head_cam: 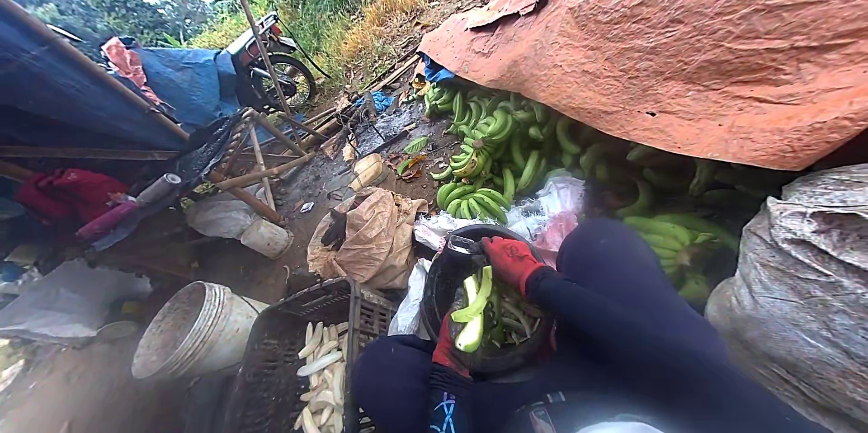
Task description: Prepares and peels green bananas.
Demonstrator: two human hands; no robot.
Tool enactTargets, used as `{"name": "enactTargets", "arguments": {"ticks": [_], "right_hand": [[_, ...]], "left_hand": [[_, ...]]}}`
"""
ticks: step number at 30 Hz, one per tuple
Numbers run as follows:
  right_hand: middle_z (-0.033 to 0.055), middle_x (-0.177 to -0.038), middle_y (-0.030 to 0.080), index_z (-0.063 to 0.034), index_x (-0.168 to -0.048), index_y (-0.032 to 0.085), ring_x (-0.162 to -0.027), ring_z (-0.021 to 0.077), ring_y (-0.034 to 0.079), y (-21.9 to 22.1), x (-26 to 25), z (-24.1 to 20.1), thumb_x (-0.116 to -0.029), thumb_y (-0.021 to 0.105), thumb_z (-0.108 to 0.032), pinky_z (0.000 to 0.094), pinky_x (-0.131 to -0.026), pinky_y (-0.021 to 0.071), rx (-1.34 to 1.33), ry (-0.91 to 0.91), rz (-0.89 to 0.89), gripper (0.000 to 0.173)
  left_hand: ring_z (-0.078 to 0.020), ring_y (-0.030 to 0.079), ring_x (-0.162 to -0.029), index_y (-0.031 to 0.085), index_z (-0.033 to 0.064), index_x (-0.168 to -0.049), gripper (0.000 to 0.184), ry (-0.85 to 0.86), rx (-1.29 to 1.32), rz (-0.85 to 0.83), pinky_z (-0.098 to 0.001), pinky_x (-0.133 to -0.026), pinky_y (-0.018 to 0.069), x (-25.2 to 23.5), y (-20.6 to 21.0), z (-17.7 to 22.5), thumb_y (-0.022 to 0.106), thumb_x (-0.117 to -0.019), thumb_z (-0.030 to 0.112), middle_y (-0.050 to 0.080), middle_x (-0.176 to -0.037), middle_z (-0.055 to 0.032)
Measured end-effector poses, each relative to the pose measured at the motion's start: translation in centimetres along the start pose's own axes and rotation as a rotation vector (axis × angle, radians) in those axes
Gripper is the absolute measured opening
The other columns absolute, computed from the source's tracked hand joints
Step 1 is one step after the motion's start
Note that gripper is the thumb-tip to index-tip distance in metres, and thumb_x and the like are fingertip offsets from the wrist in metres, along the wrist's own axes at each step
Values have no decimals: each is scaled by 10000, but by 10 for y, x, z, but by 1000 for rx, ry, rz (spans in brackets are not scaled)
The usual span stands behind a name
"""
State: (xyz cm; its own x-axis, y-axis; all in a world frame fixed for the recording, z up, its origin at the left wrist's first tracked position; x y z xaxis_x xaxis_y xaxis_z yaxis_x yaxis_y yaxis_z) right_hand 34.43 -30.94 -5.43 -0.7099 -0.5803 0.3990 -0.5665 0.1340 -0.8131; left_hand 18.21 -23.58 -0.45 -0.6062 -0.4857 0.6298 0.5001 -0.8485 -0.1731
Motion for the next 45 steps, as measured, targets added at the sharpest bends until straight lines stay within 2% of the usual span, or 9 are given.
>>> {"name": "enactTargets", "arguments": {"ticks": [2,5,18,24,28,32,36,40,45], "right_hand": [[282,-1382,578,-14,-1465,483,-1263,447,598,-16,6,5,-1078,472,-184,611,-998,489,-45,31,7,423],[266,-1375,584,-28,-1433,516,-1280,431,587,-18,26,10,-1080,508,-327,607,-1025,473,-110,-16,-45,463],[273,-1236,656,-8,-1385,560,-1176,438,639,40,102,-16,-1084,477,-172,616,-981,479,-243,-311,-228,352],[265,-1295,633,-50,-1427,541,-1218,440,619,37,61,-13,-1070,501,-185,622,-987,482,-144,-259,-154,384],[256,-1338,615,-83,-1462,531,-1240,443,606,19,29,-9,-1062,508,-214,616,-994,484,-82,-252,-44,422],[223,-1302,653,-103,-1401,581,-1225,413,629,1,6,7,-1080,479,-253,614,-979,494,-101,-94,39,369],[216,-1259,664,-96,-1376,592,-1177,410,649,-15,25,18,-1073,505,-260,610,-949,506,-140,-14,83,356],[248,-1264,657,-64,-1400,567,-1201,421,633,12,75,-6,-1082,482,-203,618,-992,475,-253,-134,-137,357],[229,-1281,665,-76,-1418,576,-1210,394,638,47,108,-23,-1081,489,-208,594,-1011,480,-360,-194,-175,373]], "left_hand": [[-242,610,-1140,496,-110,-1377,445,361,-180,-59,-356,-1001,491,-74,-20,-49,292,-1129,198,594,-1287,-276],[-333,492,-1365,447,-101,-1449,468,332,-295,88,-430,-1172,352,-108,-31,-62,352,-1122,220,502,-1447,-304],[-351,462,-1372,392,-136,-1454,443,306,2,509,-435,-1156,337,-96,-48,-17,287,-1126,142,457,-1470,-324],[-127,556,-1082,451,7,-1422,443,130,432,201,-301,-981,456,-65,-26,-4,158,-1135,174,573,-1266,-126],[-86,567,-1084,415,-131,-1394,418,589,183,-85,-212,-963,463,-81,-32,-28,247,-1112,128,572,-1251,-194],[-97,600,-1160,497,-53,-1408,433,545,-236,-211,-246,-1028,474,-99,-44,-43,297,-1117,199,623,-1288,-158],[-312,406,-1439,343,-149,-1485,445,414,-327,73,-371,-1211,286,-104,-53,-45,325,-1104,81,408,-1518,-323],[-379,427,-1417,359,-151,-1471,443,317,-160,551,-435,-1196,292,-89,-49,-20,347,-1113,110,438,-1488,-340],[-346,426,-1403,340,-146,-1477,450,362,167,697,-399,-1170,314,-86,-57,-13,279,-1124,126,416,-1498,-336]]}}
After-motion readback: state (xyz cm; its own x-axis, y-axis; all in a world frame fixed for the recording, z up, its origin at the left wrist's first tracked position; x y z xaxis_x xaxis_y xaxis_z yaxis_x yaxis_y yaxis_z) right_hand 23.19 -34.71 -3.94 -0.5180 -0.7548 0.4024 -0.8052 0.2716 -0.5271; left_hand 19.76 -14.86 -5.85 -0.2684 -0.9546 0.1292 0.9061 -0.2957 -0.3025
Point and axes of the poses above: each hand's wrist, its own x-axis away from the middle knuckle, its own y-axis out of the palm, z = x × y, the point moved 4 cm from there along -x, towards the middle knuckle
